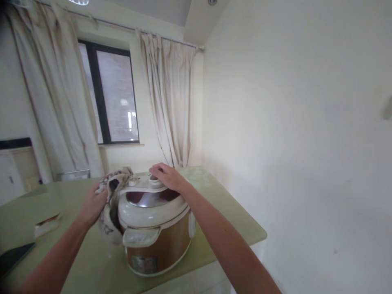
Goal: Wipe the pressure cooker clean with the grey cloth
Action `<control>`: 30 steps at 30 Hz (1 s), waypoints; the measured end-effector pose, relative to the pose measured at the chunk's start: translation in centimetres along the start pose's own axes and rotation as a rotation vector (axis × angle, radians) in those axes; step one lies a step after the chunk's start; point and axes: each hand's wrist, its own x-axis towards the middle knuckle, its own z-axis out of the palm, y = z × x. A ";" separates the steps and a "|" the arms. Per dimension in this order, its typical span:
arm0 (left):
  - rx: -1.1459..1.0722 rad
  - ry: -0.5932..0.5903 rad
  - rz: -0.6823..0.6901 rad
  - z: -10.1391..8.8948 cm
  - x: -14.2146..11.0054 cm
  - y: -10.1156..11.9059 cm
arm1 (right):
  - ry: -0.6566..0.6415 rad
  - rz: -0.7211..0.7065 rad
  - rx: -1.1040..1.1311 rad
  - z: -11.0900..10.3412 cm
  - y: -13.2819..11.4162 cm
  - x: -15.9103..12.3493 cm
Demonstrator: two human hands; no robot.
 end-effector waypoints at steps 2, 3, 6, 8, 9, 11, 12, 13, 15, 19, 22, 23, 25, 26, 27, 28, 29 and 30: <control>-0.106 -0.011 -0.104 -0.2 -0.7 -1.1 | 0.002 -0.012 -0.016 0.0 -0.2 -0.1; -0.146 -0.016 -0.133 -0.3 -1.3 -1.7 | 0.002 -0.009 -0.024 0.1 -0.3 -0.1; -0.161 0.005 -0.164 -0.6 -4.3 -3.6 | 0.004 0.005 -0.041 0.2 -0.5 0.0; -0.103 0.062 -0.158 -0.4 -6.8 -4.7 | 0.004 0.003 -0.059 0.2 -0.6 0.0; -0.074 0.096 -0.153 -0.2 -8.2 -5.2 | 0.003 0.004 -0.069 0.3 -0.6 0.1; -0.035 0.164 -0.141 0.7 -11.1 -5.9 | -0.004 0.012 -0.083 0.3 -0.6 0.2; -0.020 0.180 -0.128 1.2 -12.6 -6.2 | -0.009 0.016 -0.088 0.3 -0.6 0.2; 0.004 0.196 -0.104 1.9 -14.2 -6.4 | -0.011 0.016 -0.092 0.3 -0.6 0.2; 0.095 0.214 0.001 3.3 -17.5 -6.7 | -0.006 0.001 -0.105 0.3 -0.6 0.3; 0.480 0.301 0.292 6.5 -23.9 -7.5 | -0.010 -0.033 -0.125 0.3 -0.5 0.2; 0.719 0.249 0.580 8.6 -26.7 -7.0 | -0.011 -0.040 -0.121 0.2 -0.4 0.0; 0.762 0.199 0.676 9.2 -26.9 -6.4 | -0.009 -0.041 -0.118 0.2 -0.3 -0.1; 0.795 0.081 0.857 10.2 -26.4 -4.3 | -0.008 -0.035 -0.110 0.1 -0.4 -0.2; 0.793 0.028 0.940 10.5 -25.8 -3.1 | -0.010 -0.028 -0.105 0.1 -0.4 -0.3; 0.783 -0.016 1.019 10.6 -25.0 -1.9 | -0.014 -0.020 -0.101 0.0 -0.5 -0.3; 0.770 -0.054 1.096 10.5 -24.1 -0.7 | -0.016 -0.014 -0.099 0.0 -0.6 -0.4; 0.752 -0.090 1.170 10.2 -23.2 0.2 | -0.016 -0.010 -0.099 -0.1 -0.7 -0.4; 0.733 -0.126 1.237 9.7 -22.4 0.8 | -0.016 -0.009 -0.099 -0.2 -0.7 -0.4</control>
